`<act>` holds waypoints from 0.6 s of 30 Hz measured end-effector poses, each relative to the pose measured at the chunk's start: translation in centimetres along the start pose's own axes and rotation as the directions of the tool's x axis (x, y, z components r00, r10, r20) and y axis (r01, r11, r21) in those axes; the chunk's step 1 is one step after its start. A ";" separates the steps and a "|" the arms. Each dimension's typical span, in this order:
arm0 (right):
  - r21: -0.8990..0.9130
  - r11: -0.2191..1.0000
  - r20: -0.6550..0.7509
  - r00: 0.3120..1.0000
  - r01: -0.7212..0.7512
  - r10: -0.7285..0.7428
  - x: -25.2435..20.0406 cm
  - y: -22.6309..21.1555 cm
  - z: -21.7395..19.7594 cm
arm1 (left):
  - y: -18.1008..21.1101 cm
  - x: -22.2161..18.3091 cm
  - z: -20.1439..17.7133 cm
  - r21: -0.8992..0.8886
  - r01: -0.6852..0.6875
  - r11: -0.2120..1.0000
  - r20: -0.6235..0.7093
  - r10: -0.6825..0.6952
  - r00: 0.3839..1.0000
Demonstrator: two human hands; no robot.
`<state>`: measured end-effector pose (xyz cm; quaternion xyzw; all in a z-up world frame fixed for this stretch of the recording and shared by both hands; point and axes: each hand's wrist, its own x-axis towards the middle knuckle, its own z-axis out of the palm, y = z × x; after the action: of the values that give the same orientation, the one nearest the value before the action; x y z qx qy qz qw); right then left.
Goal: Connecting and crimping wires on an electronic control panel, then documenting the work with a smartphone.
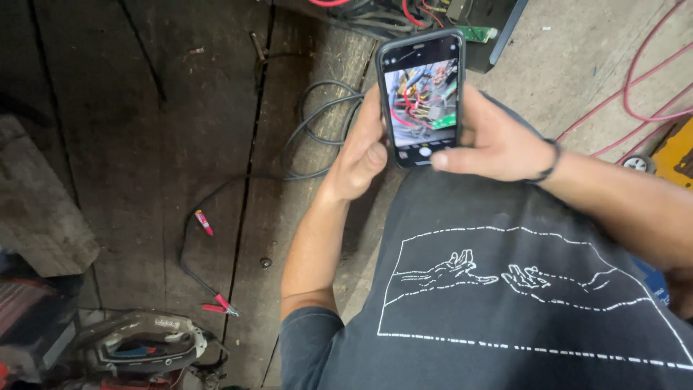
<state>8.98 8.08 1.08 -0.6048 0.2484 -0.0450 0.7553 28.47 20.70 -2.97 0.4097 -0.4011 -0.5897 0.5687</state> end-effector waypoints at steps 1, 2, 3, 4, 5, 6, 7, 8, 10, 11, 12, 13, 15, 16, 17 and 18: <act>-0.020 1.000 0.106 0.994 0.017 -0.015 0.1 -1.5 -0.7 | 0.5 0.0 0.2 -0.063 0.031 0.998 0.012 -0.030 0.999; -0.021 1.000 0.111 0.994 0.018 -0.015 -0.2 -2.9 -1.8 | 0.6 -0.1 0.7 -0.062 0.028 0.998 0.007 -0.028 1.000; -0.118 0.991 0.142 0.986 -0.070 0.086 -0.4 -4.3 -2.9 | 0.7 -0.2 1.3 -0.198 0.028 0.980 0.051 -0.019 0.999; -0.218 0.964 0.164 0.968 -0.151 0.189 -0.7 -5.7 -4.0 | 0.8 -0.2 1.8 -0.330 0.033 0.943 0.093 -0.002 0.996; -0.220 0.964 0.169 0.968 -0.149 0.188 -0.3 -7.0 -4.6 | 0.8 0.0 2.2 -0.329 0.029 0.944 0.089 0.000 0.996; -0.205 0.959 0.192 0.953 -0.194 0.234 -0.1 -8.4 -5.2 | 0.8 0.1 2.7 -0.218 0.034 0.975 0.057 -0.022 0.998; -0.190 0.952 0.215 0.936 -0.240 0.279 0.1 -9.7 -5.9 | 0.8 0.3 3.3 -0.104 0.043 0.994 0.023 -0.041 0.999; -0.195 0.951 0.217 0.936 -0.238 0.279 0.1 -9.6 -6.9 | 1.2 0.8 4.0 -0.104 0.038 0.994 0.020 -0.036 0.999; -0.348 0.899 0.200 0.915 -0.267 0.349 0.4 -9.7 -9.0 | 1.9 2.0 5.5 0.116 0.102 0.988 -0.145 -0.084 0.986; -0.357 0.897 0.206 0.914 -0.261 0.348 0.9 -9.9 -9.9 | 2.1 2.8 6.2 0.117 0.094 0.989 -0.154 -0.075 0.985; -0.348 0.904 0.237 0.910 -0.248 0.341 1.3 -9.9 -10.6 | 2.3 3.5 6.9 0.123 0.095 0.988 -0.218 -0.067 0.974; -0.337 0.911 0.267 0.905 -0.236 0.333 1.7 -10.0 -11.3 | 2.5 4.1 7.7 0.129 0.098 0.987 -0.281 -0.058 0.958; -0.420 0.886 0.295 0.894 -0.195 0.337 2.5 -9.9 -13.0 | 2.3 5.1 8.5 0.125 0.086 0.988 -0.333 -0.040 0.942; -0.492 0.855 0.307 0.887 -0.162 0.345 2.6 -9.7 -13.7 | 2.1 5.5 9.0 0.116 0.078 0.990 -0.367 -0.030 0.930; -0.493 0.854 0.306 0.886 -0.166 0.349 2.7 -9.5 -14.1 | 1.5 5.4 9.5 0.112 0.077 0.991 -0.367 -0.031 0.930; -0.526 0.837 0.329 0.873 -0.147 0.360 3.1 -9.4 -14.6 | 0.8 5.5 9.8 0.052 0.060 0.997 -0.371 -0.037 0.928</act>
<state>7.64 -8.54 6.76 -0.7304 0.1649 0.2514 0.6132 19.45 15.25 1.04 0.5406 -0.2951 -0.5031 0.6062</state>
